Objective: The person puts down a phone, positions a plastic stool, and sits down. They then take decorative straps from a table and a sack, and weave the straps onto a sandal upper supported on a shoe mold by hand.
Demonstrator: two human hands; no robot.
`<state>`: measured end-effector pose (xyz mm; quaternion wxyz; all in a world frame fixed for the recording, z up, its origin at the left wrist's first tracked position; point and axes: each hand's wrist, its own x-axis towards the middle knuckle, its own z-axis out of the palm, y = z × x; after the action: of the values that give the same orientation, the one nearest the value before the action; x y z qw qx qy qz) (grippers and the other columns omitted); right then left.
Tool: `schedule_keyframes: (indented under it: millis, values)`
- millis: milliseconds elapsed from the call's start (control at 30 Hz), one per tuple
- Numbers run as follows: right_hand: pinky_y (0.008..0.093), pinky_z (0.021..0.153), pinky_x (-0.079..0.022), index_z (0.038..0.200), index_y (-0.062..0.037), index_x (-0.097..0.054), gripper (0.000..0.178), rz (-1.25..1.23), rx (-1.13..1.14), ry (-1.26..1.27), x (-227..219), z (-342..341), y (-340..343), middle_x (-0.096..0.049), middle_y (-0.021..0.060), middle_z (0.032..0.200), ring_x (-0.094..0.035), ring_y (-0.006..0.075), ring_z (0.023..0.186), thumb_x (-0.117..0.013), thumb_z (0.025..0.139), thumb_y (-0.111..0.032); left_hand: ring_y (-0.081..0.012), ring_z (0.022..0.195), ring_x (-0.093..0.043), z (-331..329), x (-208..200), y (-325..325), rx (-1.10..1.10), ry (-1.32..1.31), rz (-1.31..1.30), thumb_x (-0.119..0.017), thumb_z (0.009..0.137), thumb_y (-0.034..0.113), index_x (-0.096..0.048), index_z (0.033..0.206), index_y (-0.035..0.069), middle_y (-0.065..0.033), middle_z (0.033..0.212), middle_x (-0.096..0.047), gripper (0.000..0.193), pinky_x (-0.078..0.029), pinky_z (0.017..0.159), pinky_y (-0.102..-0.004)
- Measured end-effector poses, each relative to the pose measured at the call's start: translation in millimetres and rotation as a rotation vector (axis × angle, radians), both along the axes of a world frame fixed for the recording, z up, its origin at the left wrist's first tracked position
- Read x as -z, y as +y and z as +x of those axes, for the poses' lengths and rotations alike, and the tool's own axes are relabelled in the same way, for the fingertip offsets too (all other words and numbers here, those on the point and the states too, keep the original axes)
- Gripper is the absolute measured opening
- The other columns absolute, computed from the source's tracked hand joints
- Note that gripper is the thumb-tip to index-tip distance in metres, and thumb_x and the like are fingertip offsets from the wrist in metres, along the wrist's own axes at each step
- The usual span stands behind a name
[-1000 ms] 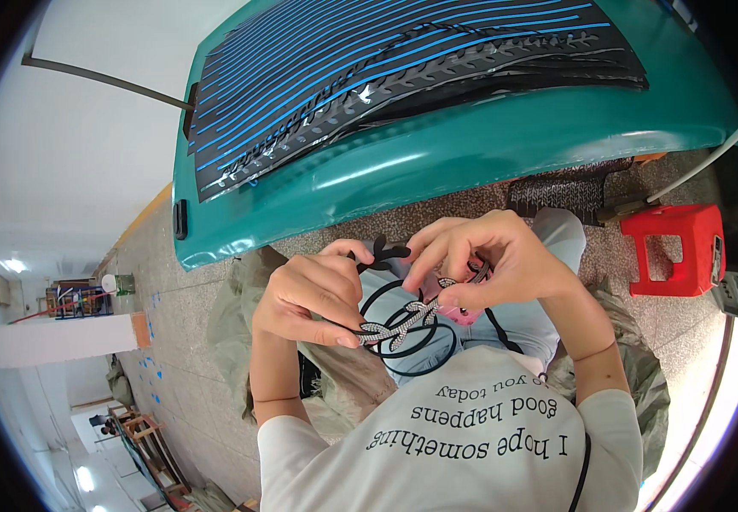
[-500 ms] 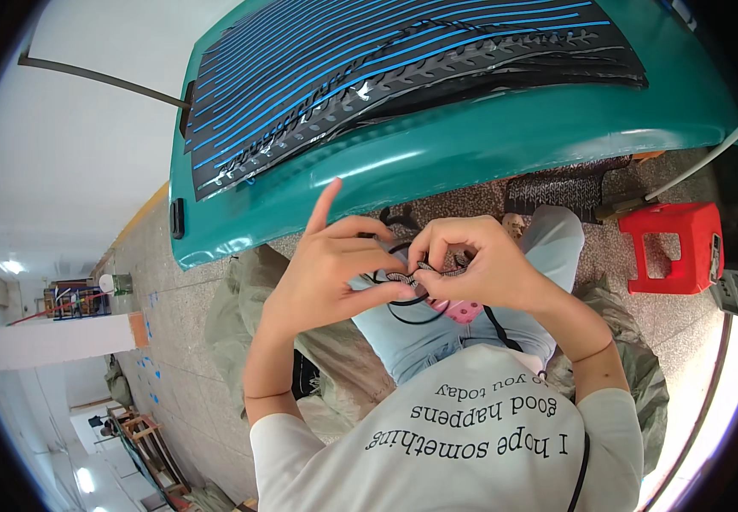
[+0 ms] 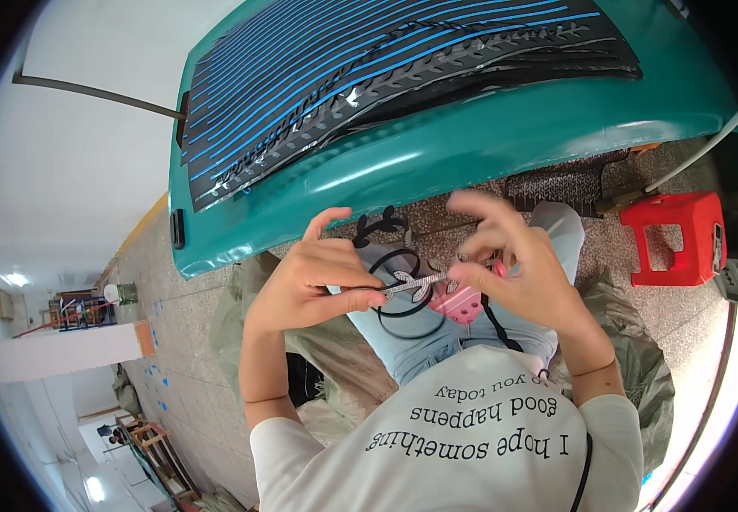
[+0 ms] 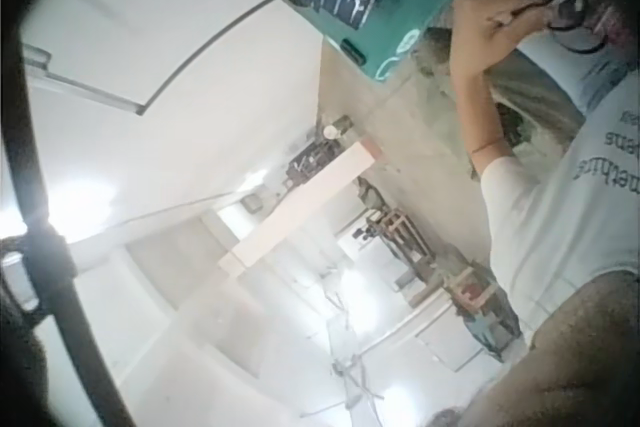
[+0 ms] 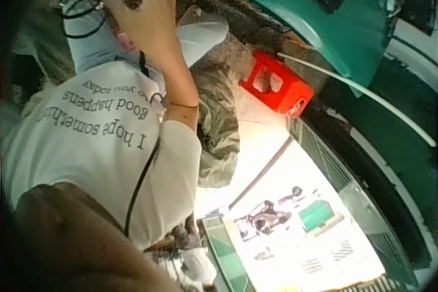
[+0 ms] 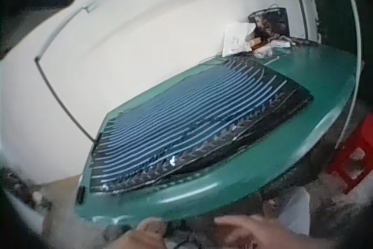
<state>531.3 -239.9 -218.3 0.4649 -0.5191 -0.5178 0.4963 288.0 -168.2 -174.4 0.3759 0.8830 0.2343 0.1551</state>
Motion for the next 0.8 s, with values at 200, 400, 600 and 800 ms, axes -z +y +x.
schedule_keyframes:
  millis: [200, 400, 600, 800]
  values:
    - [0.0223, 0.055, -0.04, 0.073, -0.005, -0.067, 0.015, 0.223, -0.154, -0.084, 0.5, 6.9, -1.1, -0.059, 0.0002, 0.063, -0.053, 0.0115, 0.062, -0.078, 0.064, -0.008, -0.0107, 0.054, -0.049, -4.9, 4.4, -2.1, 0.018, -0.075, -0.074, -0.077, 0.067, 0.015, -0.072, 0.076, 0.009, 0.0021, 0.056, -0.056, 0.012, -0.026, 0.098, -0.0425]
    - [0.0227, 0.052, -0.038, 0.071, -0.0058, -0.066, 0.017, 0.324, -0.152, -0.121, -1.9, 4.5, 4.4, -0.057, -0.0002, 0.061, -0.051, 0.0101, 0.059, -0.08, 0.061, -0.009, -0.0104, 0.054, -0.048, -4.7, 2.2, -5.3, 0.041, -0.164, -0.147, -0.077, 0.065, 0.013, -0.072, 0.075, 0.008, 0.0022, 0.056, -0.057, 0.012, -0.026, 0.097, -0.042]
    - [0.0227, 0.051, -0.038, 0.072, -0.0052, -0.066, 0.019, 0.319, -0.173, -0.043, -0.8, -1.8, 8.5, -0.058, 0.0021, 0.064, -0.05, 0.0102, 0.058, -0.081, 0.06, -0.01, -0.0115, 0.054, -0.048, -7.9, 3.4, -6.1, 0.102, -0.231, -0.198, -0.078, 0.065, 0.013, -0.072, 0.074, 0.006, 0.0007, 0.056, -0.056, 0.013, -0.027, 0.095, -0.0426]
    - [0.0221, 0.05, -0.037, 0.076, -0.005, -0.067, 0.021, 0.329, -0.209, -0.026, 1.5, -4.0, 12.1, -0.057, 0.0023, 0.065, -0.05, 0.0098, 0.057, -0.081, 0.06, -0.01, -0.0131, 0.055, -0.049, -7.6, 3.4, -4.6, 0.153, -0.272, -0.236, -0.078, 0.064, 0.013, -0.071, 0.073, 0.004, -0.0012, 0.057, -0.056, 0.014, -0.027, 0.094, -0.043]
